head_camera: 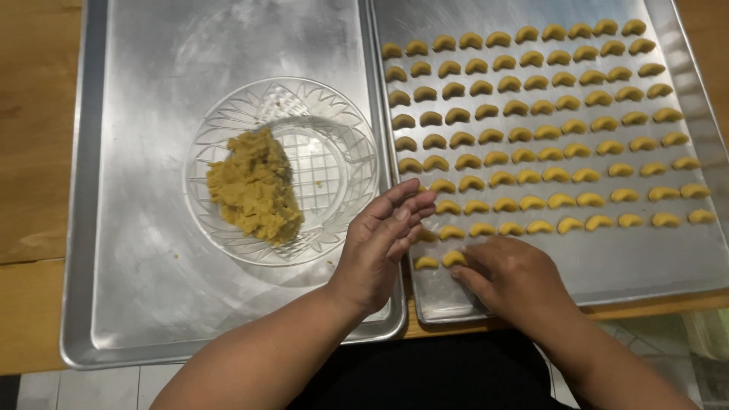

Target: Shaping dough into small balls and placing them on a baking tray to form crescent-shaped cookies.

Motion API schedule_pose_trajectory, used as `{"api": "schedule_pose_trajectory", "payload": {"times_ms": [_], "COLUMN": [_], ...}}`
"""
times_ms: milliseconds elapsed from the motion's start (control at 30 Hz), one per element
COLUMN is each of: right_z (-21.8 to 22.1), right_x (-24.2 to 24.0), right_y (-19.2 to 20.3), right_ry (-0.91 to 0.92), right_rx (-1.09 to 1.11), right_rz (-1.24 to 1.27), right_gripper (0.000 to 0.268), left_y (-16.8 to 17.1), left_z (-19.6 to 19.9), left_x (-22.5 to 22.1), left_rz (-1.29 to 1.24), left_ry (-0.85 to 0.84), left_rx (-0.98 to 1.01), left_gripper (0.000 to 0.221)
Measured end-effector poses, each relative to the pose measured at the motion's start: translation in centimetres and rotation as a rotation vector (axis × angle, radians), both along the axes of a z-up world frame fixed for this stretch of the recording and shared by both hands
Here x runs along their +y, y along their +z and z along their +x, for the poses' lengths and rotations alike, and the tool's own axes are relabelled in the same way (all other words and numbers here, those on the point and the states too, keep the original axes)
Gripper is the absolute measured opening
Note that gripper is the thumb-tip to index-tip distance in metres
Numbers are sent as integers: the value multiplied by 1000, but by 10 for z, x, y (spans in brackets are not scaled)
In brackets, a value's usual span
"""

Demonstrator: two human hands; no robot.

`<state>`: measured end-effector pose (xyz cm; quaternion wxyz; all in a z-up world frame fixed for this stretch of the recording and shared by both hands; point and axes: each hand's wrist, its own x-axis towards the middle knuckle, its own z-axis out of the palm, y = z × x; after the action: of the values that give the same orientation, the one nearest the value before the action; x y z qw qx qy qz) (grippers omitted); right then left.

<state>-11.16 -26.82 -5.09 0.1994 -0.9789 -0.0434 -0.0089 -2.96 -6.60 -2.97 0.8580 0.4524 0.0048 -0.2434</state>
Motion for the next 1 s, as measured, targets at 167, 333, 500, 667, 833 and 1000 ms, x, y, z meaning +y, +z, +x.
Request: {"api": "schedule_pose_trajectory", "payload": {"times_ms": [167, 333, 500, 667, 833, 1000], "right_z": [2, 21, 57, 106, 164, 204], "right_x": [-18, -2, 42, 85, 123, 148], "right_y": [-8, 3, 18, 10, -11, -31], "right_ry": [73, 216, 306, 348, 409, 495], "right_rx": [58, -66, -120, -108, -186, -328], "right_rz": [-46, -28, 16, 9, 18, -42], "right_gripper": [34, 27, 26, 31, 27, 18], "left_y": [24, 38, 32, -14, -5, 3], "left_z": [12, 48, 85, 97, 90, 88], "left_x": [29, 82, 120, 123, 117, 118], "left_rz": [-143, -21, -16, 20, 112, 140], "left_ry": [45, 249, 476, 539, 562, 551], "left_rx": [97, -121, -105, -187, -276, -193], "left_gripper": [50, 48, 47, 50, 42, 46]}}
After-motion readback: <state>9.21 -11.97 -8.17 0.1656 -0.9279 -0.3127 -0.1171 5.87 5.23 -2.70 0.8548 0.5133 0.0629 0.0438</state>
